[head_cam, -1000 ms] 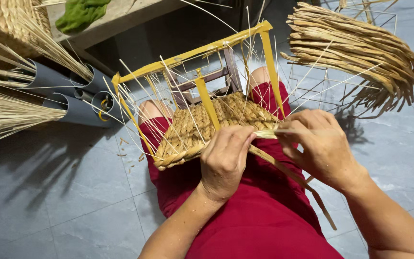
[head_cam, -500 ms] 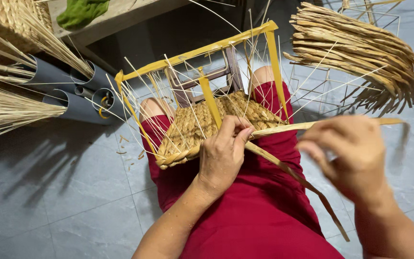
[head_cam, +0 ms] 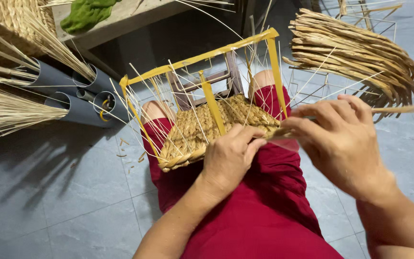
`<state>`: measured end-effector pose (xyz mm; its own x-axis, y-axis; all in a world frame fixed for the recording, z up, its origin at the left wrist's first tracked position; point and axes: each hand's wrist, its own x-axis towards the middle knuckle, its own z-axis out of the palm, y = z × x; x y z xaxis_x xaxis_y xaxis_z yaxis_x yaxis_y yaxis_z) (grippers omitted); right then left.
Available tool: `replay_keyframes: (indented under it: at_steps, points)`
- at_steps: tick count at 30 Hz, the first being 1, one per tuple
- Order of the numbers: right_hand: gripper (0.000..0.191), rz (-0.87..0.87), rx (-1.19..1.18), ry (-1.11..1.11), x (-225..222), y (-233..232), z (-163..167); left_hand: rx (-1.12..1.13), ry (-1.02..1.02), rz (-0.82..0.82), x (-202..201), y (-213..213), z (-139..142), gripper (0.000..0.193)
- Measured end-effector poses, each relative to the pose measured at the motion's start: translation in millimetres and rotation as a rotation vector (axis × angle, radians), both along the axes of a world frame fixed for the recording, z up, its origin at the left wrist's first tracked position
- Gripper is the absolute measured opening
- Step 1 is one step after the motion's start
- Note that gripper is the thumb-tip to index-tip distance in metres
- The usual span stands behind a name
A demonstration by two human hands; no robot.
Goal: The person sits on the floor weaving a basket, threading and folding flat palm-leaf strips around the woven base and up the frame. They tuck and tighten strips by hand, cut a strip with scissors, and continue weaving strips along the basket sides.
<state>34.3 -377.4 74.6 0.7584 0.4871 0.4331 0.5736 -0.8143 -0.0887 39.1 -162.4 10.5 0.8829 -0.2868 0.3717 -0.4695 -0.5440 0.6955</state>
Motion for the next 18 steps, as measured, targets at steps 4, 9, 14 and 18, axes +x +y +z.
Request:
replay_keyframes:
  at_steps: [4, 9, 14, 18]
  points:
    - [0.021, 0.066, 0.058, 0.053, -8.9, 15.7, 0.2, -0.013, -0.042, 0.089, -5.1, -7.8, -9.7, 0.014]
    - [0.026, -0.089, -0.087, 0.347, 15.0, 18.8, -31.0, -0.067, -0.018, 0.04, -6.7, -2.5, -19.5, 0.015]
    - [0.022, 0.063, 0.26, 0.461, 32.6, 18.3, -55.4, -0.089, 0.027, -0.034, -7.6, 5.9, -18.8, 0.016]
    - [0.013, 0.037, 0.622, 0.664, 32.2, 11.6, -64.2, -0.132, 0.141, -0.056, -1.7, 9.2, -10.3, 0.013]
